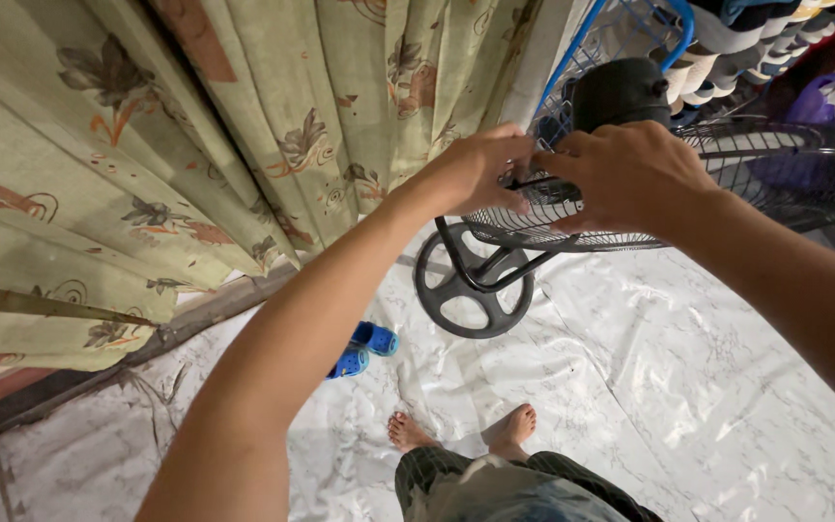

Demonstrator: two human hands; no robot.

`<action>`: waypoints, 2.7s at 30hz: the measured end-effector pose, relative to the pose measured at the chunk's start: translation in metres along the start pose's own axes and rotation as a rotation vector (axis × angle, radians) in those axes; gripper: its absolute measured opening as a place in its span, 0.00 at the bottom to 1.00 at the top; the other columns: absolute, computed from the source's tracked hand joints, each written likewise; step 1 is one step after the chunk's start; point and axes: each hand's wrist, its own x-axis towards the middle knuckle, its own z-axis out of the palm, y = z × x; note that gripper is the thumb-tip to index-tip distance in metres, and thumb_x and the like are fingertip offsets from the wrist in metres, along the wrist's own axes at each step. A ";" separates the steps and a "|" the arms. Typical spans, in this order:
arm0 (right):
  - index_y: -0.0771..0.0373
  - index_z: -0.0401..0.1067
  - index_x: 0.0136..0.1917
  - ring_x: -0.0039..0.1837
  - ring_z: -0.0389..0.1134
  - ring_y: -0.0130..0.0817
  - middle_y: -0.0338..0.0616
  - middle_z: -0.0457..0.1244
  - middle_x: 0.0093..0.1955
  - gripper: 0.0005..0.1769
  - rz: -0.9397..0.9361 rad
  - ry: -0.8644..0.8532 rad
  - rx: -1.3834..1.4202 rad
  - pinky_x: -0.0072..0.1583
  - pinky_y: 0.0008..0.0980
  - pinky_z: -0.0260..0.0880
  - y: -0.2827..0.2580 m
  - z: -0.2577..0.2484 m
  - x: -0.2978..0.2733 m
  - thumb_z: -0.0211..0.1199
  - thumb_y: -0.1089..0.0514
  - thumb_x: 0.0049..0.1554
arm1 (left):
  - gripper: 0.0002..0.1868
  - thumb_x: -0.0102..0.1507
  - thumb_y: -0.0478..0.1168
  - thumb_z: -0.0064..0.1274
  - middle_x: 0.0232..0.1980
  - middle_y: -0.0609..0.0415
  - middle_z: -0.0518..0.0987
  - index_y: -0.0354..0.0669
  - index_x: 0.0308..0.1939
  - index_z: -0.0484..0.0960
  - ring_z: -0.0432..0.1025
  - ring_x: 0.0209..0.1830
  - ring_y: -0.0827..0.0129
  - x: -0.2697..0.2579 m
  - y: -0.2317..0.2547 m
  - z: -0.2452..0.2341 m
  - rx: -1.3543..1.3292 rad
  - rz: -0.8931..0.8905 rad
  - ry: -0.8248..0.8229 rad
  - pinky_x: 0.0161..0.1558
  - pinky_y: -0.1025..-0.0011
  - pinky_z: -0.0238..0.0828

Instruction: The person unplugs a standing fan and proceeds to disassemble it. They remove the front wire cage, unscrew the central nut to detach the fan blades, and then remove the rear wire cage, placing the parts on the floor.

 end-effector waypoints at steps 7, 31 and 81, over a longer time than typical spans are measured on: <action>0.31 0.61 0.74 0.64 0.69 0.35 0.31 0.64 0.67 0.49 0.004 0.026 -0.011 0.59 0.40 0.74 0.001 -0.001 -0.003 0.67 0.21 0.43 | 0.23 0.54 0.50 0.72 0.50 0.58 0.77 0.47 0.43 0.77 0.76 0.47 0.63 0.009 -0.003 0.003 0.103 -0.020 -0.066 0.45 0.60 0.73; 0.45 0.59 0.79 0.64 0.69 0.34 0.35 0.63 0.68 0.59 -0.128 0.010 -0.347 0.60 0.34 0.73 -0.034 0.022 0.041 0.68 0.22 0.41 | 0.27 0.72 0.52 0.40 0.66 0.53 0.74 0.39 0.70 0.70 0.74 0.58 0.60 -0.041 -0.240 0.275 -1.400 -0.572 0.494 0.55 0.59 0.73; 0.39 0.58 0.77 0.66 0.69 0.33 0.33 0.62 0.72 0.54 -0.162 0.043 -0.208 0.60 0.37 0.74 -0.019 0.035 0.029 0.68 0.25 0.42 | 0.16 0.61 0.45 0.64 0.45 0.48 0.86 0.41 0.46 0.79 0.81 0.45 0.55 -0.049 -0.206 0.151 -0.349 -0.048 0.212 0.45 0.63 0.74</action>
